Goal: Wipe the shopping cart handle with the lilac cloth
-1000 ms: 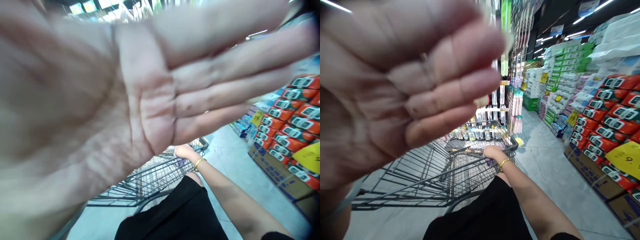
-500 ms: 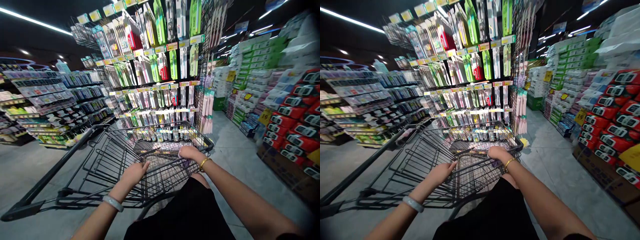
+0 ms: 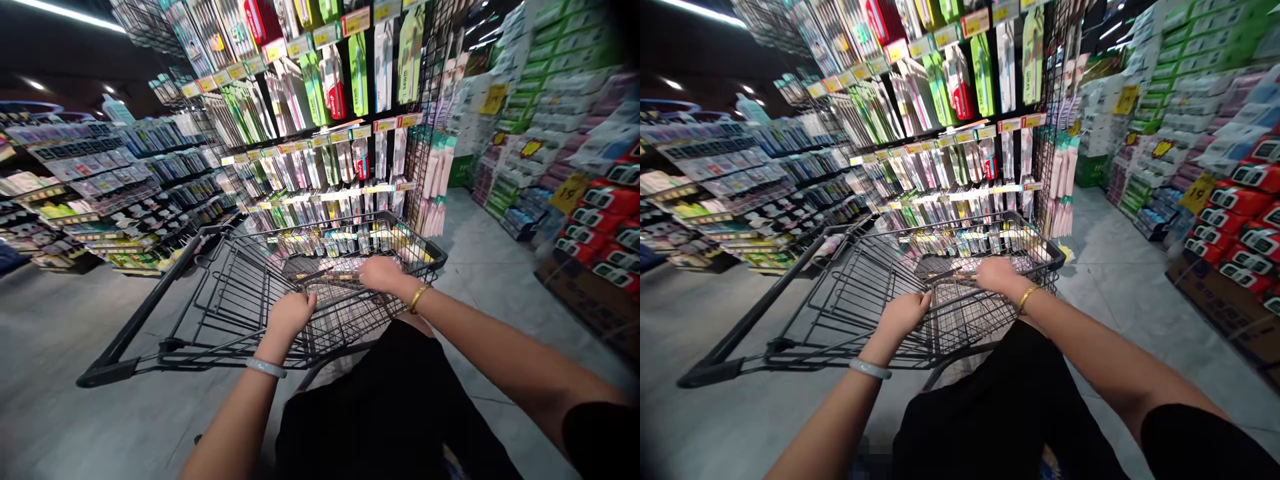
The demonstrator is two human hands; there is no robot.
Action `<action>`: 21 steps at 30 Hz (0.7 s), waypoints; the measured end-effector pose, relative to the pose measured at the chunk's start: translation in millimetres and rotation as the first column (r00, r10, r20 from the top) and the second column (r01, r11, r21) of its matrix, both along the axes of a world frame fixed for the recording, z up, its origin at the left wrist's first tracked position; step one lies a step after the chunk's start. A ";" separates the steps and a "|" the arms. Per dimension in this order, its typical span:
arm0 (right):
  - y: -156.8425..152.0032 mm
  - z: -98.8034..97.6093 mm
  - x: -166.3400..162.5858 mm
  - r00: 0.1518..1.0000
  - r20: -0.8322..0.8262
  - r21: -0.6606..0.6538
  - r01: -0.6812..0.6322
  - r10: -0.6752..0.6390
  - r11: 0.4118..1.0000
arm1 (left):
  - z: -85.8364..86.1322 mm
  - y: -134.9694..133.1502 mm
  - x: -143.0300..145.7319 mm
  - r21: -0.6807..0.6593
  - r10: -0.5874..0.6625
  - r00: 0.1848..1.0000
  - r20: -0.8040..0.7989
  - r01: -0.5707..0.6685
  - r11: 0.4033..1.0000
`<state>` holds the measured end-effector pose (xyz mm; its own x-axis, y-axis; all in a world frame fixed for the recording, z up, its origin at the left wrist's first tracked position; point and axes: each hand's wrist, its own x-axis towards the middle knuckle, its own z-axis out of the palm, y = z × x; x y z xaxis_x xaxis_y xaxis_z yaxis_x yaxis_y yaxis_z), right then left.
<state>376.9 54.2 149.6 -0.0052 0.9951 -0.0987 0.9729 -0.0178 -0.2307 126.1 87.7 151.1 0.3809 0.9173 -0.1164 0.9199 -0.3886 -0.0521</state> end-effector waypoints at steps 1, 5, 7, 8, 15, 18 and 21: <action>-4.5 -2.5 15.1 0.997 0.030 0.034 0.063 -0.064 0.997 | 0.5 0.8 -0.1 -0.001 0.000 1.000 0.001 0.000 1.000; -25.3 -17.0 37.8 0.972 0.030 0.289 0.213 -0.232 0.933 | 2.0 5.7 0.0 -0.022 -0.037 0.999 0.012 0.038 0.999; -33.7 -29.0 18.8 0.970 -0.073 0.461 0.238 -0.231 0.855 | 1.5 9.2 -0.7 -0.037 -0.052 0.998 0.021 0.053 0.998; -37.1 -35.7 3.5 0.972 -0.129 0.531 0.235 -0.197 0.814 | 1.0 11.2 -1.3 -0.045 -0.058 0.998 0.025 0.059 0.997; -49.1 -70.8 -65.6 0.990 -0.086 0.730 -0.014 0.113 0.683 | -2.1 24.0 -8.1 -0.135 -0.022 1.000 0.022 0.025 0.991; -53.1 -83.0 -22.2 0.995 -0.099 0.766 0.066 0.017 0.640 | -3.4 26.8 -9.2 -0.144 0.000 1.000 0.022 0.003 0.990; -55.2 -98.0 39.7 0.970 -0.191 0.833 0.242 -0.152 0.498 | -4.9 28.4 -8.5 -0.140 -0.003 1.000 0.026 0.006 0.990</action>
